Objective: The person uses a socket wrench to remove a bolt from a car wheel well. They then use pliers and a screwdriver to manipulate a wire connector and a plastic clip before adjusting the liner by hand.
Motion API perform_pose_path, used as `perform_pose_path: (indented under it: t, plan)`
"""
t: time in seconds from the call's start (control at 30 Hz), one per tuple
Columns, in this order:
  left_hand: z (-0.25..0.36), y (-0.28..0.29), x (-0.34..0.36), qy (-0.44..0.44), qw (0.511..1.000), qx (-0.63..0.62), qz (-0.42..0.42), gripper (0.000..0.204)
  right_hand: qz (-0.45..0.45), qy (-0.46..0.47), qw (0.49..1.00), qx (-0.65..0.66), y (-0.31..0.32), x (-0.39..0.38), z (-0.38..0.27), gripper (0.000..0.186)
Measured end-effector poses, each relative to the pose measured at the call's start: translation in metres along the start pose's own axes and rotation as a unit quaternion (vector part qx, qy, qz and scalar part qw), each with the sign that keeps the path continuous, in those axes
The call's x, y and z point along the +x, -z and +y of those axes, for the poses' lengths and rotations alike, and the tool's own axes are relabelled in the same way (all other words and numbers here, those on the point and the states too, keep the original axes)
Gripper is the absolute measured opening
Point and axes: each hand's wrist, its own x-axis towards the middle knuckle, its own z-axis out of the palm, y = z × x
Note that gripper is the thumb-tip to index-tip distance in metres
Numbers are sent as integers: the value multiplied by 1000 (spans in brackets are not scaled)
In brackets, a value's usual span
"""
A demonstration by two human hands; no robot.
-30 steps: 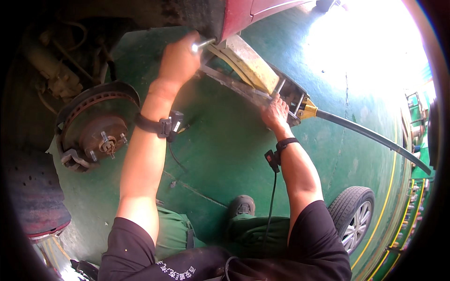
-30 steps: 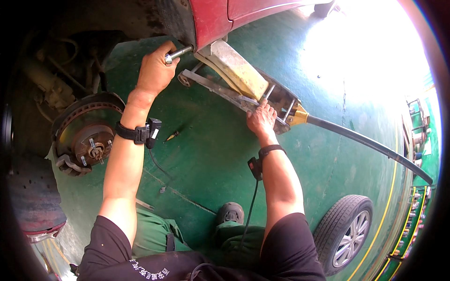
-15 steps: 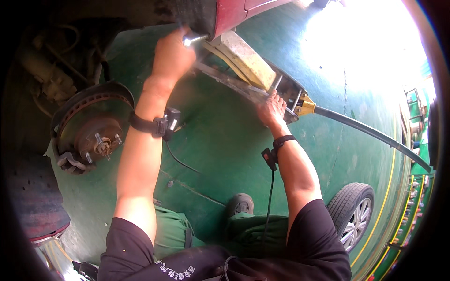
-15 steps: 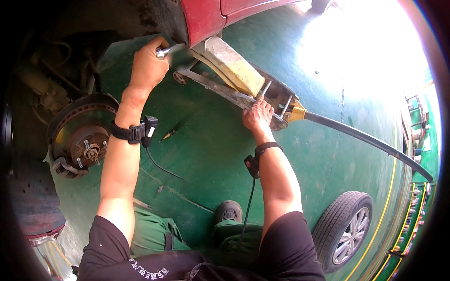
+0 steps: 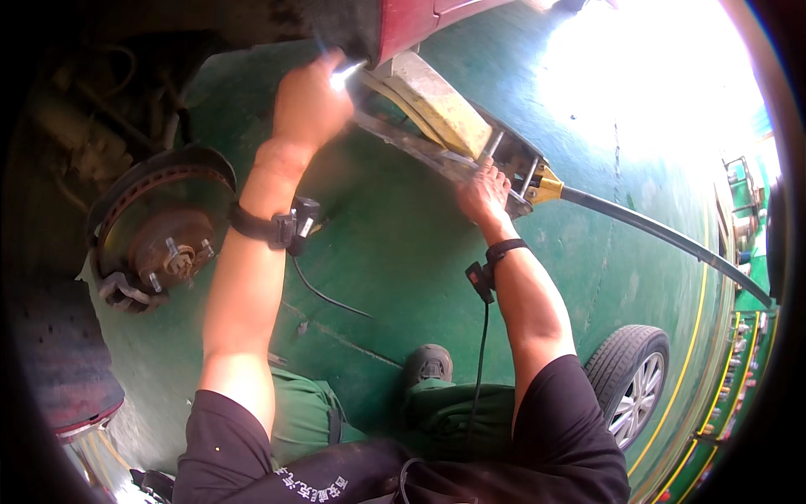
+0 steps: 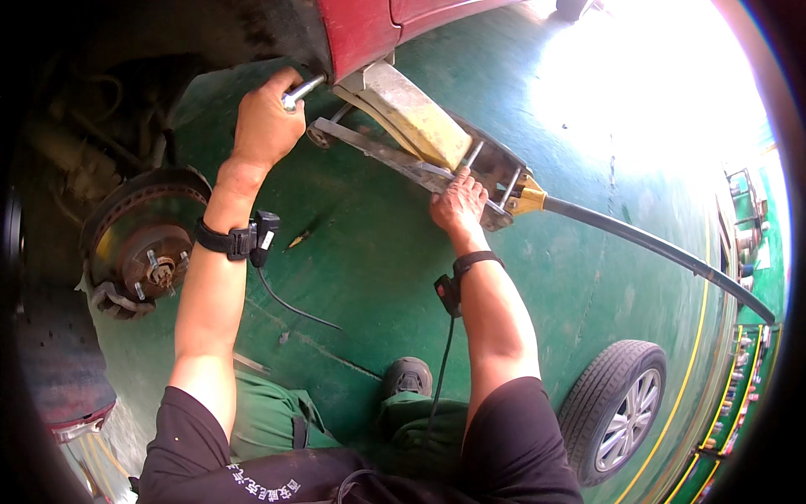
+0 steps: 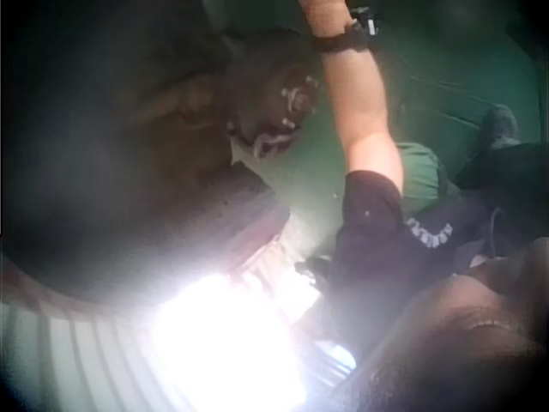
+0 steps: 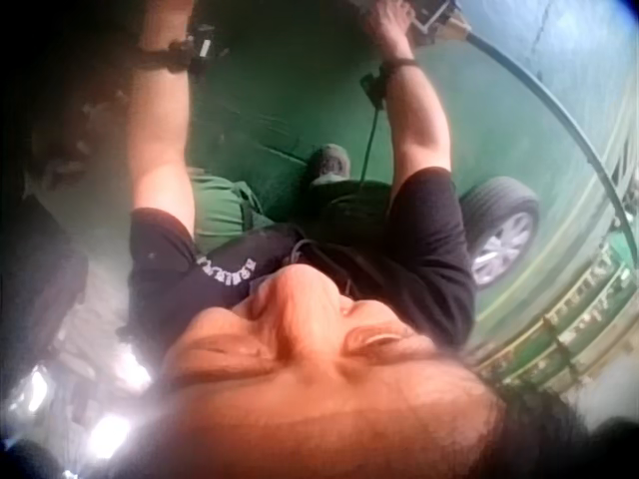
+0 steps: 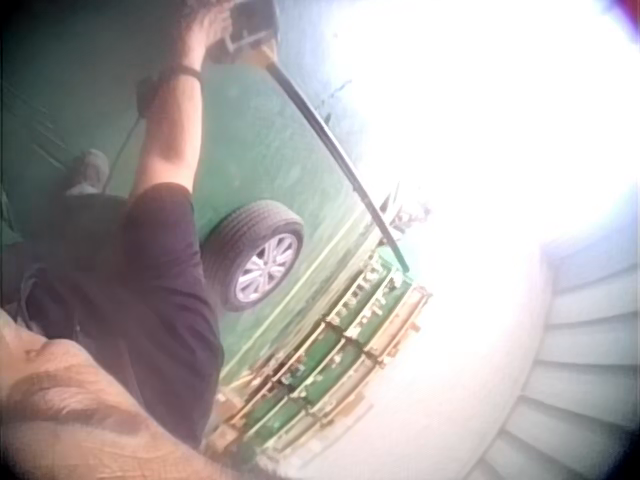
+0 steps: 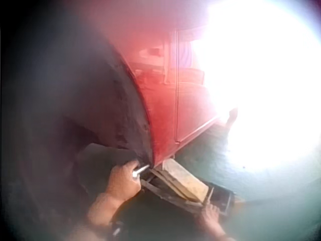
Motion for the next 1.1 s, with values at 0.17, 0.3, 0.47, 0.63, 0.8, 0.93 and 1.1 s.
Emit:
perform_pose_path:
  t: [0.17,0.3,0.47,0.63,0.8,0.93,1.1]
  plan:
    - [-1,0,4,260,889,-369,-71,6,-7,-1,1000,-4,3,0,-2,94]
    - [-9,-2,8,524,373,-762,-77,11,-14,12,1000,6,5,-1,3,93]
    - [-15,-6,1,350,835,-422,-47,5,-3,13,1000,6,3,-1,5,93]
    - [-15,-2,7,-13,999,-8,31,15,-3,7,1000,-15,0,0,1,92]
    - [-11,7,15,123,972,-200,-29,9,-4,6,1000,-15,0,-1,1,92]
    - [-7,8,21,480,570,-658,-104,19,-7,-1,1000,-17,2,0,-1,93]
    - [-11,6,16,286,894,-337,-70,9,-24,-5,1000,-3,3,0,-1,97]
